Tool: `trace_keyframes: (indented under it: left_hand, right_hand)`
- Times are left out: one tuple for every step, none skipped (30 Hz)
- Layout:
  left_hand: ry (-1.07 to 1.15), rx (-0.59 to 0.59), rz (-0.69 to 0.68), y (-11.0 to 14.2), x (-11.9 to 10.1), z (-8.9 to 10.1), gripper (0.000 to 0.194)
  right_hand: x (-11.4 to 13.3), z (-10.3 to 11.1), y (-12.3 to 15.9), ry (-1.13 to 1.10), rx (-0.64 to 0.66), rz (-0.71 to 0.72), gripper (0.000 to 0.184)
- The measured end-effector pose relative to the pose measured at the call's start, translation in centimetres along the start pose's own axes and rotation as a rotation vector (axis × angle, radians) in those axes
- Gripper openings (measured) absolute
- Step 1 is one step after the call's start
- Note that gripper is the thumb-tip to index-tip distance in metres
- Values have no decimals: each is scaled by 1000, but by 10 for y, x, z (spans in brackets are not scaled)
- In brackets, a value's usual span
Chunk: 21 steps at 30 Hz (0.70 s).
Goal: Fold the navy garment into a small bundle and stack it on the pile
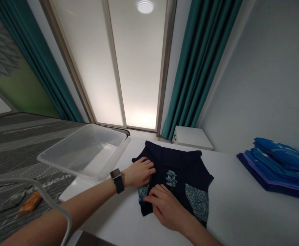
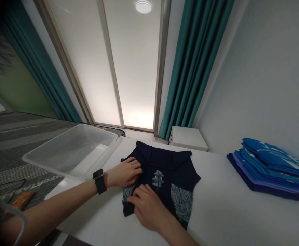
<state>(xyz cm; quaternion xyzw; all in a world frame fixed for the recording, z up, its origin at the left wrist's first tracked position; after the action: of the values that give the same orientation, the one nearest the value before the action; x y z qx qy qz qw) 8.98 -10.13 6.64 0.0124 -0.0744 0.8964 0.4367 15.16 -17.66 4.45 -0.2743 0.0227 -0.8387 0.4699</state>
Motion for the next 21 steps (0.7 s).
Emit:
trace_keyframes:
  left_hand:
    - [24, -19, 34, 2, 6, 0, 21]
    - [49, -40, 77, 5, 14, 0, 27]
    - [74, -64, 129, 8, 23, 0, 32]
    - [101, -87, 188, 11, 32, 0, 34]
    - [127, -106, 252, 15, 42, -1, 35]
    - [153, -122, 316, 20, 52, -3, 34]
    - [179, -132, 377, 26, 61, -5, 32]
    - [202, -138, 431, 31, 69, -8, 31]
    - [226, -141, 474, 36, 75, -11, 29]
    - [254, -146, 508, 41, 80, -14, 28]
    - [292, -157, 529, 46, 84, -16, 28]
    - [346, -174, 538, 49, 86, -18, 29]
    - [415, -202, 540, 52, 89, -20, 30]
    - [494, -241, 543, 55, 92, -22, 32]
    - [577, -285, 554, 58, 95, -24, 33]
    - [656, -332, 578, 61, 100, -26, 35]
    - [726, -375, 612, 64, 105, -29, 36]
    - [785, -406, 650, 67, 110, -33, 37]
    - [833, -427, 681, 69, 115, -37, 39]
    - [868, -440, 699, 70, 118, -41, 39]
    - [893, -445, 702, 71, 119, -43, 39]
  right_hand:
    - [0, -1, 0, 15, 21, -2, 38]
    - [1, -1, 0, 23, 37, -7, 38]
    - [1, -1, 0, 25, 47, -11, 38]
    - [2, 0, -1, 26, 54, -13, 37]
    - [3, 0, -1, 25, 59, -12, 37]
    - [4, 1, -1, 25, 60, -10, 37]
    - [4, 1, -1, 24, 58, -9, 36]
    - [5, 2, -2, 20, 55, -10, 36]
    - [4, 2, -2, 16, 52, -11, 36]
    - [4, 3, -2, 8, 50, -13, 36]
    - [3, 3, -2, -2, 49, -15, 37]
    - [2, 3, -2, -13, 49, -21, 37]
    - [1, 3, -2, -28, 49, -27, 37]
    - [0, 3, -1, -45, 48, -36, 38]
    - [-2, 3, -1, -67, 44, -45, 38]
    - [-3, 4, -1, -91, 35, -55, 38]
    - [-5, 5, -1, -115, 19, -65, 38]
    - [-6, 6, -2, -139, -1, -75, 37]
    - [-7, 8, -3, -158, -24, -87, 36]
    - [-9, 10, -3, -173, -46, -99, 35]
    - [-11, 13, -5, -180, -67, -114, 34]
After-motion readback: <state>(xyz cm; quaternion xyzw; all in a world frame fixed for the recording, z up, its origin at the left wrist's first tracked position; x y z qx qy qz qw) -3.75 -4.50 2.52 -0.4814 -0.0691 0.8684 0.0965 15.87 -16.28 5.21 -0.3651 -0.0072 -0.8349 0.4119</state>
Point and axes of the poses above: each hand's wrist, its own y-axis away from the middle knuckle, its own z-axis out of the back of the hand, x = y × z, the point moved 8 cm from there along -y, towards the middle knuckle, and after that the axes turned 6 degrees about z, right-handed, at the moved point
